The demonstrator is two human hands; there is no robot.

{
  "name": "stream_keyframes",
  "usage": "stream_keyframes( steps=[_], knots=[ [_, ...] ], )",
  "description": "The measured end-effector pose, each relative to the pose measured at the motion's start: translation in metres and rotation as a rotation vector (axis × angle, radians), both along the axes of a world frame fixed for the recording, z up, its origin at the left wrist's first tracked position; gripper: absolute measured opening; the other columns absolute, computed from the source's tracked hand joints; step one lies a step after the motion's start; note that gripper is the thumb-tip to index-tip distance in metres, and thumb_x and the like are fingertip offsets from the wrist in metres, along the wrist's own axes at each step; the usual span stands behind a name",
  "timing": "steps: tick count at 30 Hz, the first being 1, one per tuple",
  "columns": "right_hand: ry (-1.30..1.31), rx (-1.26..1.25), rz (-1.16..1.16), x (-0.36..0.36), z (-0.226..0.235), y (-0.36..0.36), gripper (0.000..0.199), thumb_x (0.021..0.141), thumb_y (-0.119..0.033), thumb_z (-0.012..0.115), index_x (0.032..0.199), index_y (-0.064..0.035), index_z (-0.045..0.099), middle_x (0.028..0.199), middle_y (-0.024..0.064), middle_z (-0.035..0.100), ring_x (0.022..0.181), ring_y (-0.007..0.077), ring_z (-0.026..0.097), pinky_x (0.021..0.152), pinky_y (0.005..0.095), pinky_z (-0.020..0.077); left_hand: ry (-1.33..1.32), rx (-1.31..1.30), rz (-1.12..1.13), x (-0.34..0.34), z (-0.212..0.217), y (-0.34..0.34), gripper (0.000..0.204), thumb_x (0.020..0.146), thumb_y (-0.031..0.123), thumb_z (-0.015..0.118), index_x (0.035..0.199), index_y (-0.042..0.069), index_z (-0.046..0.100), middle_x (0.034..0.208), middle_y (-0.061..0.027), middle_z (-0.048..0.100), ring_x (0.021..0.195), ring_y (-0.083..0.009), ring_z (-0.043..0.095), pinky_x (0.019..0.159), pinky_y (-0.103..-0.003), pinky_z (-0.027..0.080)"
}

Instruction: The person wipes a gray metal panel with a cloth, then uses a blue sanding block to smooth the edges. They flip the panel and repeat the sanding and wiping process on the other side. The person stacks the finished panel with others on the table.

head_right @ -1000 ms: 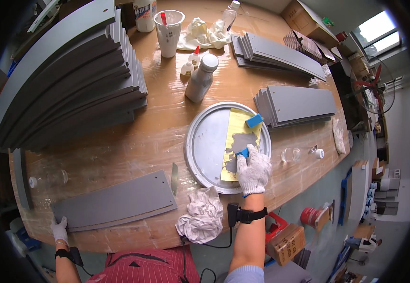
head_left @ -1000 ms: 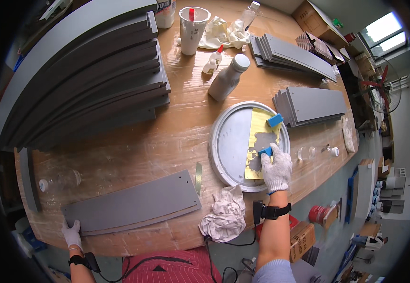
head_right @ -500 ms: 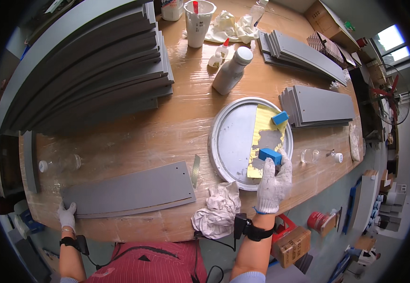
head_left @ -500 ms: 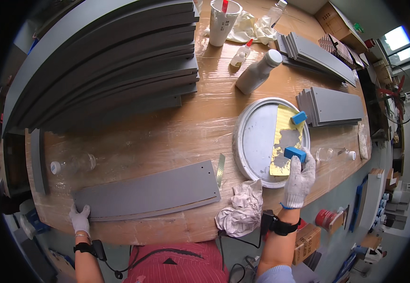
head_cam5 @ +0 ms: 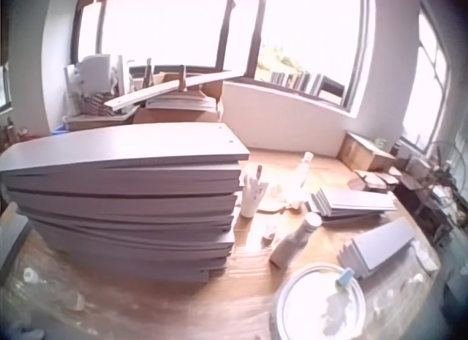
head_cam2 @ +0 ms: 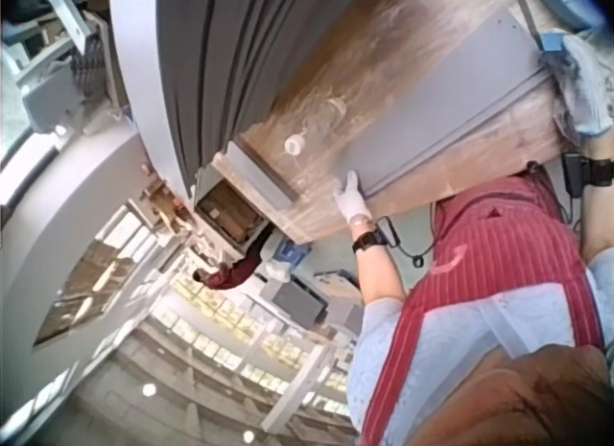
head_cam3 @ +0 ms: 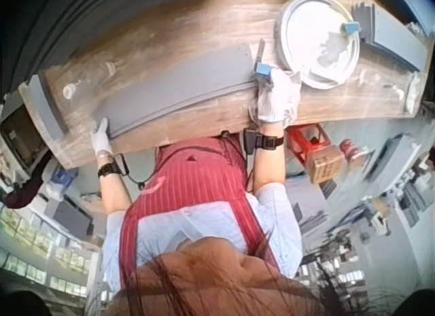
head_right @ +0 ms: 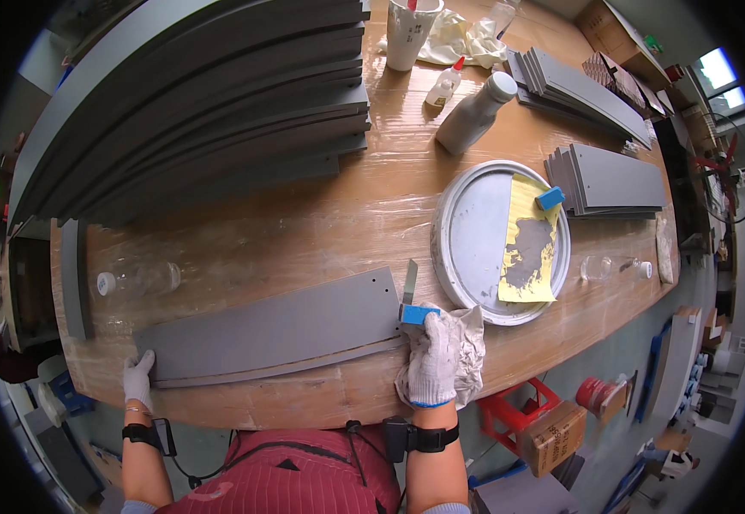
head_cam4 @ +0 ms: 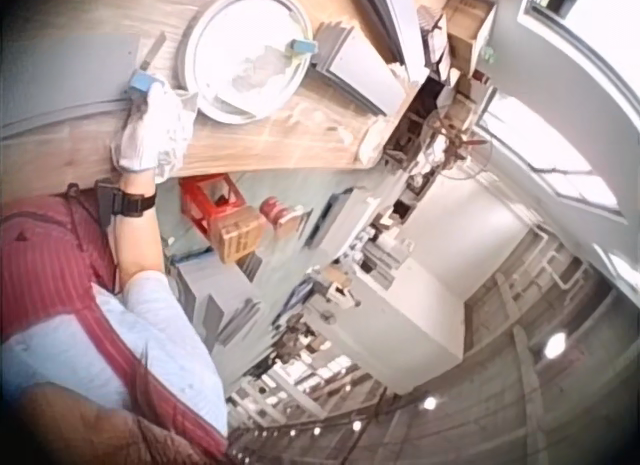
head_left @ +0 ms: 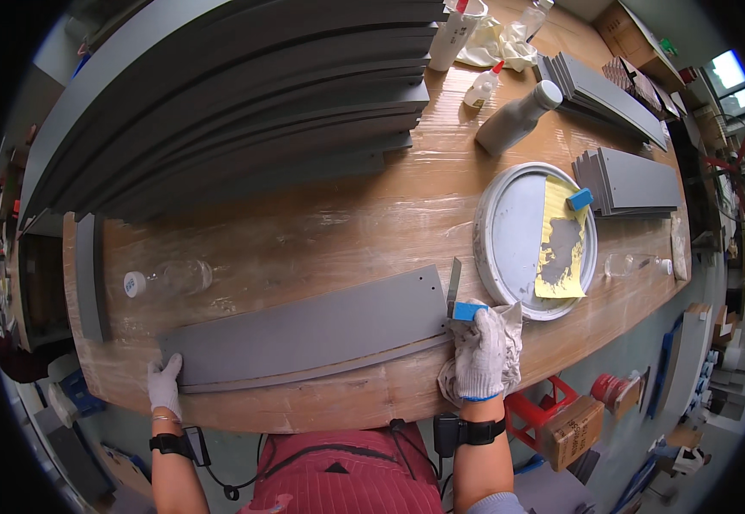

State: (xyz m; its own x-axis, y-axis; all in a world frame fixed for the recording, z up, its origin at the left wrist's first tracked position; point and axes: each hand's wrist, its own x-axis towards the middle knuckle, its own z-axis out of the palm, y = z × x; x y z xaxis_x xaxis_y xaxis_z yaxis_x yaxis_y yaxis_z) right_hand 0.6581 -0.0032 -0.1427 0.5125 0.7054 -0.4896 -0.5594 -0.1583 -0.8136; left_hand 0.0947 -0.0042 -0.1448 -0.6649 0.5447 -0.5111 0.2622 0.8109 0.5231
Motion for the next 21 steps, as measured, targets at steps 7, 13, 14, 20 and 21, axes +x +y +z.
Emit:
stream_keyframes(
  steps=[7,13,14,20,21],
  knots=[
    [0.101,0.016,-0.058,-0.026,0.04,0.014,0.04,0.098,-0.029,0.063,0.132,-0.0075,0.056,0.121,0.0124,0.064,0.103,0.0294,0.064,0.093,0.0435,0.0521,-0.545,-0.023,0.177,-0.03,0.023,0.002,0.05,0.096,0.034,0.069,0.134,0.003,0.06,0.116,-0.0114,0.069,0.101,-0.0251,0.069,0.087,-0.045,0.057],
    [-0.538,-0.03,0.025,-0.025,0.063,-0.017,0.038,0.096,-0.012,0.064,0.132,-0.0017,0.054,0.116,0.0129,0.064,0.101,0.0204,0.065,0.09,0.0357,0.0554,-0.586,0.056,0.12,-0.059,0.0,-0.011,0.046,0.097,0.04,0.066,0.129,0.008,0.063,0.115,-0.0077,0.07,0.098,-0.0245,0.069,0.082,-0.039,0.057],
    [-0.727,-0.007,0.069,-0.022,0.052,-0.022,0.039,0.093,-0.003,0.063,0.131,0.0011,0.054,0.117,0.0132,0.065,0.099,0.017,0.064,0.089,0.0315,0.0542,-0.574,0.056,0.109,-0.06,0.0,-0.011,0.046,0.097,0.041,0.066,0.129,0.008,0.063,0.115,-0.0075,0.07,0.097,-0.024,0.069,0.079,-0.039,0.057],
    [-1.119,-0.164,0.296,-0.036,0.052,-0.034,0.039,0.084,0.002,0.071,0.123,0.0053,0.065,0.122,0.0135,0.067,0.106,0.02,0.065,0.095,0.0334,0.0518,-0.556,-0.039,0.107,-0.044,0.018,0.0,0.049,0.098,0.042,0.064,0.134,0.01,0.061,0.117,-0.0056,0.069,0.096,-0.0217,0.069,0.075,-0.039,0.057],
    [-1.155,-0.115,0.269,-0.04,0.051,-0.031,0.039,0.083,0.001,0.072,0.122,0.0043,0.066,0.117,0.0141,0.068,0.103,0.0214,0.067,0.092,0.0335,0.0528,-0.555,-0.036,0.114,-0.043,0.02,0.001,0.049,0.098,0.042,0.064,0.135,0.01,0.06,0.118,-0.0053,0.069,0.096,-0.0216,0.069,0.075,-0.039,0.057]
  ],
)
